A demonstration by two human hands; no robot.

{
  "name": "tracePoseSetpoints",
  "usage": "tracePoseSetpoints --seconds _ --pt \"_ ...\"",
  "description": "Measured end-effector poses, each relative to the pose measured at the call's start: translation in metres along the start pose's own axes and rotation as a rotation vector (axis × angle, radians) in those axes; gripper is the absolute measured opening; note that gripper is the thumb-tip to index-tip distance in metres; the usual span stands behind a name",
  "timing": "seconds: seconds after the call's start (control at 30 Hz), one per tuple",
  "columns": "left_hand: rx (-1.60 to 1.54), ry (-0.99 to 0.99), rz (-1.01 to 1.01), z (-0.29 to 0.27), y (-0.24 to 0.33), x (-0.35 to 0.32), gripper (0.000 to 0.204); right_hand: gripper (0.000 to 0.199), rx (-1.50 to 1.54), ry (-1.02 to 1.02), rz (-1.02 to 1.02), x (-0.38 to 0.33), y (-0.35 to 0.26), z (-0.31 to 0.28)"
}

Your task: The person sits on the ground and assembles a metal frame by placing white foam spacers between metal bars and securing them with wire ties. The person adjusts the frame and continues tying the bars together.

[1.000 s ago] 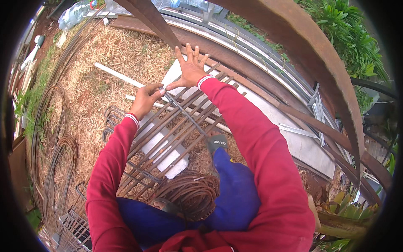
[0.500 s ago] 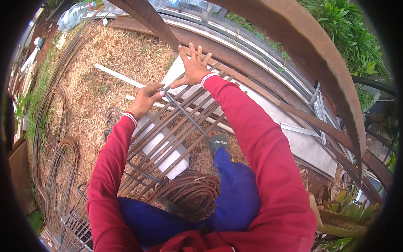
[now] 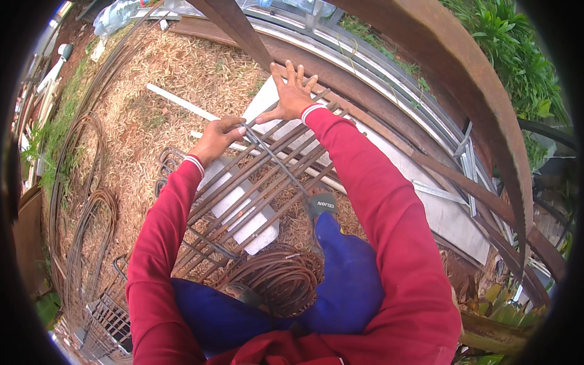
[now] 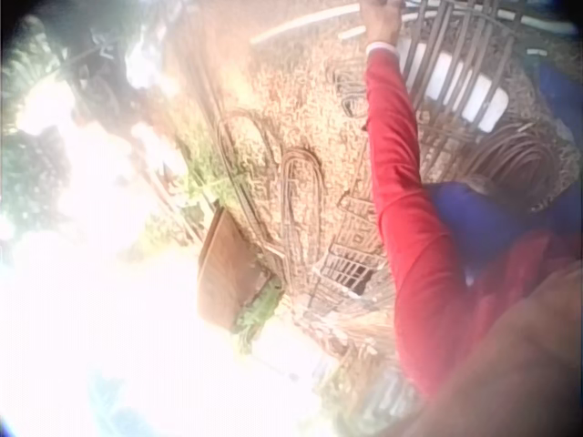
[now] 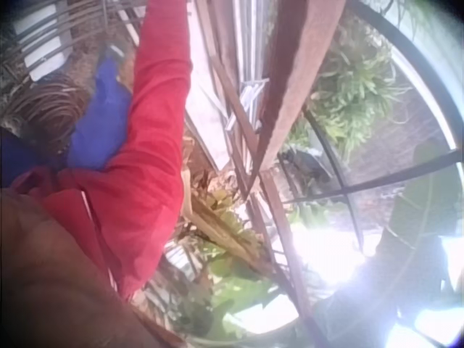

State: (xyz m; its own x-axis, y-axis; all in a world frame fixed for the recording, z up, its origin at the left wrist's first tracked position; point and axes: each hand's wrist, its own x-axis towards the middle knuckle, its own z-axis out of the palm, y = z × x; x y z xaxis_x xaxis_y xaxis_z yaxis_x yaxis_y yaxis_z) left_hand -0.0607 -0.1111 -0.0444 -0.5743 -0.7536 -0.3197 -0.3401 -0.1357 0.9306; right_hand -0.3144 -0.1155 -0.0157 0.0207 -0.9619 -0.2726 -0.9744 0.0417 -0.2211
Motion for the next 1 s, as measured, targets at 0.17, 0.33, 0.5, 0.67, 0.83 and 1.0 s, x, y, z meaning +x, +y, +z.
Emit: tracePoseSetpoints --seconds 0.17,0.33,0.5,0.67,0.83,1.0 --pt "0.012 -0.015 -0.026 -0.003 -0.003 0.001 0.047 0.162 0.012 0.02 -0.013 0.0 0.001 0.001" --pt "-0.028 -0.002 -0.027 -0.003 -0.004 -0.001 0.049 0.161 0.016 0.023 -0.015 0.0 0.001 0.002" --pt "-0.026 -0.004 -0.032 -0.002 -0.003 -0.002 0.05 0.161 0.003 0.008 -0.003 0.0 0.001 0.002" --pt "-0.057 0.0 -0.011 -0.001 -0.001 -0.003 0.051 0.162 0.013 0.03 -0.014 0.0 0.001 0.002" --pt "0.021 -0.044 -0.113 -0.006 0.004 -0.003 0.052 0.163 0.017 0.031 -0.016 0.0 0.0 0.001" --pt "0.526 0.173 0.094 0.001 0.018 -0.006 0.059 0.162 0.003 0.029 -0.001 -0.001 0.0 0.002"
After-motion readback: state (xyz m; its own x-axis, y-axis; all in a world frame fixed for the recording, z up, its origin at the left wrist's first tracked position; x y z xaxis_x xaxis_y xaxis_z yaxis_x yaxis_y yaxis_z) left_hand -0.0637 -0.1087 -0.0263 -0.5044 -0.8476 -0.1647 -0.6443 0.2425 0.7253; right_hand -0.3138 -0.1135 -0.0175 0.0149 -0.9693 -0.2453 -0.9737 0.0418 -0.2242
